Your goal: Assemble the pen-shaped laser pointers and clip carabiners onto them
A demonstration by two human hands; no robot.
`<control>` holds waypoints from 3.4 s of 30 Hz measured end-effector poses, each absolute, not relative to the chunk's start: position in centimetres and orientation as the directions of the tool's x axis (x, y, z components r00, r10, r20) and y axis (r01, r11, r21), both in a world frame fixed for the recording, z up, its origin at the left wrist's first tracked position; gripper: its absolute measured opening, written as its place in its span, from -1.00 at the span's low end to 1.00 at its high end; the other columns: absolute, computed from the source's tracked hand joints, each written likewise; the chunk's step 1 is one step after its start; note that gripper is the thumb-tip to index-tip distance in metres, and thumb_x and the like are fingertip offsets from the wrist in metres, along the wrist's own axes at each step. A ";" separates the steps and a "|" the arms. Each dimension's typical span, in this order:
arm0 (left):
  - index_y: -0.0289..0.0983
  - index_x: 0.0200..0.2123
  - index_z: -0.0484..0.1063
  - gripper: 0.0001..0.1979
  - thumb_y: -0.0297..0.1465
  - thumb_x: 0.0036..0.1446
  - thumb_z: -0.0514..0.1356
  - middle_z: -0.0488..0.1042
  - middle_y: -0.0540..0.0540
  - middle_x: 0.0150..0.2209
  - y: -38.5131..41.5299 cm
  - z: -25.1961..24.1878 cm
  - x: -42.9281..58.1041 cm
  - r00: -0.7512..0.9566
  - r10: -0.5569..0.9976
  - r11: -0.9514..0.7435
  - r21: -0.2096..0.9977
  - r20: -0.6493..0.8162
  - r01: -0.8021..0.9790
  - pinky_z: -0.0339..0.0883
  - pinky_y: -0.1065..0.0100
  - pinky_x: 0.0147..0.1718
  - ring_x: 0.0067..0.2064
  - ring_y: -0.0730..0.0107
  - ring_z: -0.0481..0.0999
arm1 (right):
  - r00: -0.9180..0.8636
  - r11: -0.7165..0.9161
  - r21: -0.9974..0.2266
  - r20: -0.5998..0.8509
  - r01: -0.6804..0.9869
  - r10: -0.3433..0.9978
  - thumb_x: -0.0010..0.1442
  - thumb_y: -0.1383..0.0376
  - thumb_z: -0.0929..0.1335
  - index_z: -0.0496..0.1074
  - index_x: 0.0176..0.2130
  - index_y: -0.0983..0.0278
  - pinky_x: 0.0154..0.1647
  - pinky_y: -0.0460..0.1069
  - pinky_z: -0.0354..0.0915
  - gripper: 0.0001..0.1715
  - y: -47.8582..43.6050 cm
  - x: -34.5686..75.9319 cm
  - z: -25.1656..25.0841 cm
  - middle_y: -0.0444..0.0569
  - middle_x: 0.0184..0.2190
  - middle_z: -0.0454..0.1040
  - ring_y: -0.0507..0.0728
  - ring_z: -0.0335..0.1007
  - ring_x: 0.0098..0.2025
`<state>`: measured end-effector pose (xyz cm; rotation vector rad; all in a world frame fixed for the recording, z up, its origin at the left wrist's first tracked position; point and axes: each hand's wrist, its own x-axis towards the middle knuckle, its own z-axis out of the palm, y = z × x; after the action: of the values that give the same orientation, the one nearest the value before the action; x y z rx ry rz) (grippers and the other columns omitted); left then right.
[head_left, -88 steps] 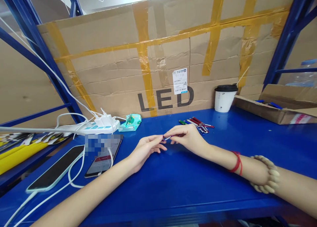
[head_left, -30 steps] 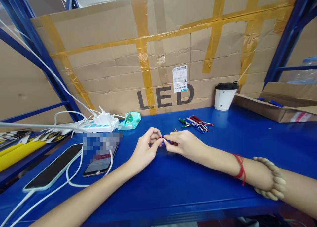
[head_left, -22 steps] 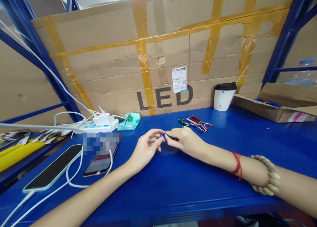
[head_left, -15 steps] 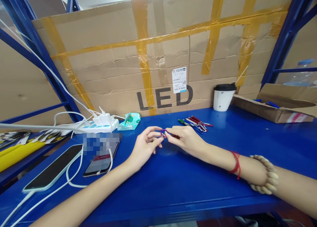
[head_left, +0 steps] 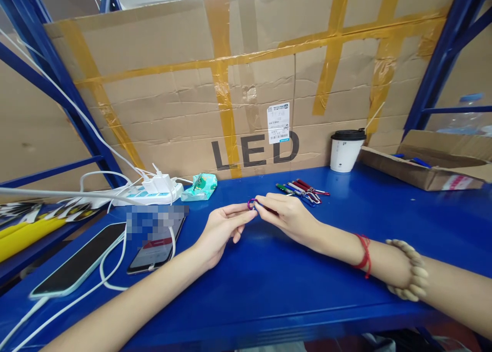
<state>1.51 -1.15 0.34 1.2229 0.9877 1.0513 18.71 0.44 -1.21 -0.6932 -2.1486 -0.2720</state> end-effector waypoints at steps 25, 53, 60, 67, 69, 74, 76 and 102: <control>-0.37 -0.33 0.53 -0.71 -0.35 -0.18 0.37 0.21 0.13 -0.70 -1.2 0.3 1.3 0.379 0.920 0.095 0.995 -0.101 0.033 -0.16 0.57 -0.77 -0.72 0.77 0.05 | -0.519 0.887 -0.117 0.773 0.448 0.365 0.31 0.30 0.16 0.38 -0.30 0.37 -0.41 -0.12 0.17 -0.71 0.3 18.6 -1.2 -0.06 -0.49 0.35 0.00 0.25 -0.45; -0.08 -0.38 0.58 -0.89 -0.32 -0.07 0.31 0.43 -0.04 -0.21 -0.1 -1.0 0.9 0.528 0.734 -0.676 0.385 0.427 0.628 0.13 0.15 -0.03 -0.11 0.25 0.33 | -0.191 0.323 -0.196 0.495 0.926 0.848 0.23 0.09 0.17 0.47 -0.49 0.23 -0.55 -0.08 -0.10 -0.53 2.2 22.0 1.5 -0.10 -0.55 0.49 0.07 0.36 -0.48; -0.16 -0.06 0.44 -0.70 -0.28 0.14 0.13 0.42 -0.09 -0.11 0.8 -0.7 0.0 0.391 0.770 -0.552 0.219 0.504 0.804 0.15 0.11 -0.04 -0.07 0.20 0.31 | -0.251 0.384 -0.217 0.464 0.898 0.849 0.22 0.14 0.21 0.50 -0.45 0.24 -0.54 -0.10 -0.01 -0.60 2.1 21.4 0.6 -0.08 -0.52 0.52 0.08 0.40 -0.46; -0.27 -0.08 0.46 -0.70 -0.43 0.19 0.02 0.43 -0.18 -0.13 2.7 -1.0 -1.9 0.383 0.864 -0.430 0.086 0.326 0.899 0.22 0.14 -0.09 -0.05 0.13 0.32 | -0.345 0.504 -0.288 0.458 0.814 0.819 0.21 0.17 0.23 0.50 -0.40 0.23 -0.49 -0.10 0.11 -0.67 1.6 20.5 -0.3 -0.12 -0.53 0.51 0.05 0.38 -0.48; -0.25 -0.09 0.46 -0.72 -0.41 0.17 0.05 0.43 -0.17 -0.16 3.0 -1.2 -2.1 0.402 0.871 -0.449 0.129 0.281 0.884 0.23 0.20 -0.08 -0.06 0.18 0.33 | -0.383 0.552 -0.297 0.473 0.779 0.794 0.20 0.20 0.24 0.51 -0.31 0.23 -0.44 -0.09 0.16 -0.72 1.5 20.3 -0.5 -0.11 -0.49 0.51 0.05 0.39 -0.46; -0.25 -0.21 0.46 -0.77 -0.44 0.16 0.03 0.44 -0.13 -0.23 3.3 -1.8 -2.2 0.433 0.844 -0.511 0.230 0.316 0.828 0.23 0.20 -0.04 -0.11 0.25 0.36 | -0.542 0.695 -0.263 0.467 0.669 0.699 0.23 0.17 0.22 0.41 -0.05 0.26 -0.14 0.00 0.24 -0.63 1.1 19.9 -1.0 0.02 -0.19 0.44 0.13 0.37 -0.19; -0.27 -0.25 0.44 -0.80 -0.45 0.14 0.04 0.44 -0.13 -0.26 3.4 -2.1 -2.1 0.406 0.842 -0.513 0.291 0.355 0.808 0.23 0.17 -0.06 -0.14 0.24 0.37 | -0.589 0.723 -0.246 0.441 0.646 0.677 0.25 0.11 0.19 0.36 0.02 0.23 -0.02 0.09 0.19 -0.56 1.0 19.8 -1.1 0.06 -0.09 0.39 0.19 0.28 -0.05; -0.24 -0.19 0.11 -0.71 -0.17 0.13 0.03 0.33 0.06 -0.47 1.2 -1.7 0.5 0.022 0.944 -0.328 0.945 0.328 -0.014 0.17 0.46 -0.56 -0.53 0.53 0.31 | -0.895 0.836 -0.441 0.142 0.326 0.424 0.06 0.08 0.37 0.54 -0.34 0.37 -0.39 -0.14 0.21 -0.62 10.2 15.9 1.2 -0.07 -0.46 0.49 0.01 0.33 -0.43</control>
<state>0.51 1.21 -1.71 1.4544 1.0064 1.4363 15.85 10.16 1.15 -0.5773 -2.7824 0.6074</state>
